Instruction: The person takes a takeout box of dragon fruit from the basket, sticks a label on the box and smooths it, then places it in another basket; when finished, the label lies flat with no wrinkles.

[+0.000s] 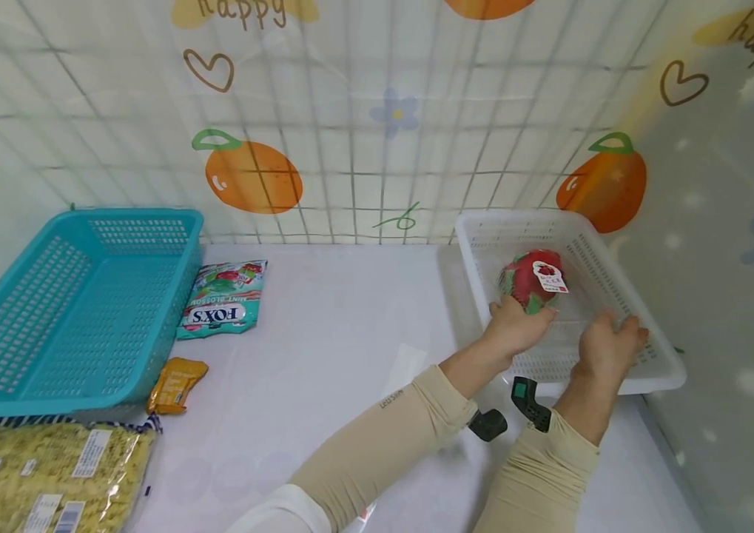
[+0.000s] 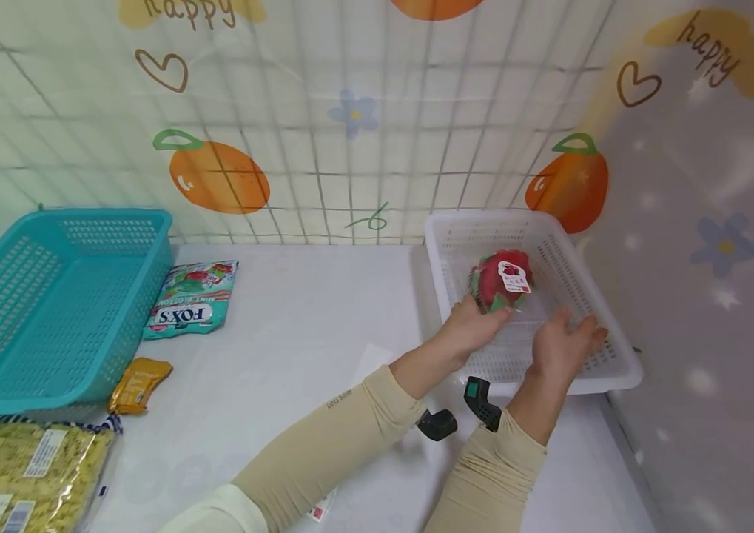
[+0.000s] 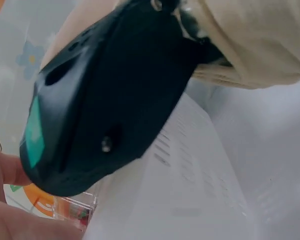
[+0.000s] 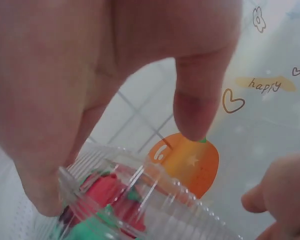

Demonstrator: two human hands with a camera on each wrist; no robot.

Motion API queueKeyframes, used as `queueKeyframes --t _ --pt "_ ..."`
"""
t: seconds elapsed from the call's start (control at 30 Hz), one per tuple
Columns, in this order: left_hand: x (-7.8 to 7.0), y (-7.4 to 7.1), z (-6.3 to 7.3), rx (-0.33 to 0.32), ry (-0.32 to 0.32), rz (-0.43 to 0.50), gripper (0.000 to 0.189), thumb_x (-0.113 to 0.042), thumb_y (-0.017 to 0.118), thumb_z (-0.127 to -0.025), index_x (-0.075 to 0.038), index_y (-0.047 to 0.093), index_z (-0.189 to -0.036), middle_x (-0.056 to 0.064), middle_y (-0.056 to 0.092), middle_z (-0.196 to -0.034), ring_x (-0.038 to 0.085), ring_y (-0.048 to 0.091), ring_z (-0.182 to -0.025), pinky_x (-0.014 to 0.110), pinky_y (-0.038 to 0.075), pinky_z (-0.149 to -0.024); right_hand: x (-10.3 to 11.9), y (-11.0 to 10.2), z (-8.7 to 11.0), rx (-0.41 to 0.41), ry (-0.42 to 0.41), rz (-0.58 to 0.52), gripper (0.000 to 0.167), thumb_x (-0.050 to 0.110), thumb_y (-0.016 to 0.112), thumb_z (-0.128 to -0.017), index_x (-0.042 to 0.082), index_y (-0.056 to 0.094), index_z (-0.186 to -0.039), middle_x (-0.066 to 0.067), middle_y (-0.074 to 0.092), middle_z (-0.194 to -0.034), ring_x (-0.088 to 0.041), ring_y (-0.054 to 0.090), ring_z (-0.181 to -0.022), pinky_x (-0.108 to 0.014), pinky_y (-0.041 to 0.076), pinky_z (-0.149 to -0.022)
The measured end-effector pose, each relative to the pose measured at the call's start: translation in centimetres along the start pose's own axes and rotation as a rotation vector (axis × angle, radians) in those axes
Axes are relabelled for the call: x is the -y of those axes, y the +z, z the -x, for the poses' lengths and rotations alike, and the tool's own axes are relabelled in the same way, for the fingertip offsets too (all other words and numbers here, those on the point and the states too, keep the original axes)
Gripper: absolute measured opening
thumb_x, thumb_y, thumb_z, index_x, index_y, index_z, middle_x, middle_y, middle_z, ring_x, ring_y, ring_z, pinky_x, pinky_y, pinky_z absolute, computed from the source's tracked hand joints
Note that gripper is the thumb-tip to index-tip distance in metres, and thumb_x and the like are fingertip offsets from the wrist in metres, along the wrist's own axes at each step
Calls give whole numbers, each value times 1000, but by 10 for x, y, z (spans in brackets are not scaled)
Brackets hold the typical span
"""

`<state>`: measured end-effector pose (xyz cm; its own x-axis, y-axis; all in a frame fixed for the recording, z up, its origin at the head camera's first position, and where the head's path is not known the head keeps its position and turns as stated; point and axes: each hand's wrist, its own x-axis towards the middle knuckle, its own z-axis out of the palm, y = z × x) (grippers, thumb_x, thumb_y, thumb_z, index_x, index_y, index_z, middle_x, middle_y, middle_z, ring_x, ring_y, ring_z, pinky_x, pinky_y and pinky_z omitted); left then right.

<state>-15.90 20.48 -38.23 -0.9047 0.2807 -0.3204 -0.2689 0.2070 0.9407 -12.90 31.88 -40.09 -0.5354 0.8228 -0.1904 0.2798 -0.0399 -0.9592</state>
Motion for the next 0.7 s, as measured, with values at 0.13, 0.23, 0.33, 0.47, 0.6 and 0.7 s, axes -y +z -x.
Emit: queueKeyframes --t 0.13,0.23,0.33,0.47,0.6,0.7 --pt "0 0 -2 1 30 33 60 -25 69 -96 -2 41 -144 14 48 -135 28 40 -136 40 44 -109 3 4 2 -9 21 -61 60 36 41 -107 14 29 -162 -5 25 -168 -18 24 -153 -33 14 -129" --pt "0 1 -3 -7 24 33 63 -26 69 -96 -2 40 -146 15 47 -137 27 42 -134 40 44 -108 4 4 3 3 40 -88 63 37 41 -107 14 24 -163 -6 26 -169 -15 23 -155 -30 14 -128" --pt "0 2 -3 -24 1 39 68 -28 69 -95 0 37 -147 17 45 -140 27 47 -129 40 45 -107 5 3 4 15 56 -104 68 38 41 -107 13 16 -165 -5 17 -172 -14 14 -158 -27 10 -129" --pt "0 3 -2 -48 -41 59 73 -30 70 -93 3 34 -148 17 42 -139 26 52 -119 41 47 -105 6 3 4 7 66 -147 70 39 44 -106 13 16 -165 -4 17 -172 -13 14 -158 -24 10 -128" --pt "-1 3 0 -55 -43 82 74 -29 70 -93 3 33 -148 17 40 -140 25 52 -118 42 47 -106 5 5 3 -11 64 -176 68 38 45 -106 14 19 -164 -2 25 -170 -11 21 -156 -24 13 -127" --pt "-1 3 1 -56 -30 96 74 -28 69 -93 2 32 -149 17 38 -144 26 51 -120 43 47 -107 6 6 3 -25 62 -182 67 37 46 -106 13 22 -163 -3 30 -167 -11 27 -153 -24 16 -127"
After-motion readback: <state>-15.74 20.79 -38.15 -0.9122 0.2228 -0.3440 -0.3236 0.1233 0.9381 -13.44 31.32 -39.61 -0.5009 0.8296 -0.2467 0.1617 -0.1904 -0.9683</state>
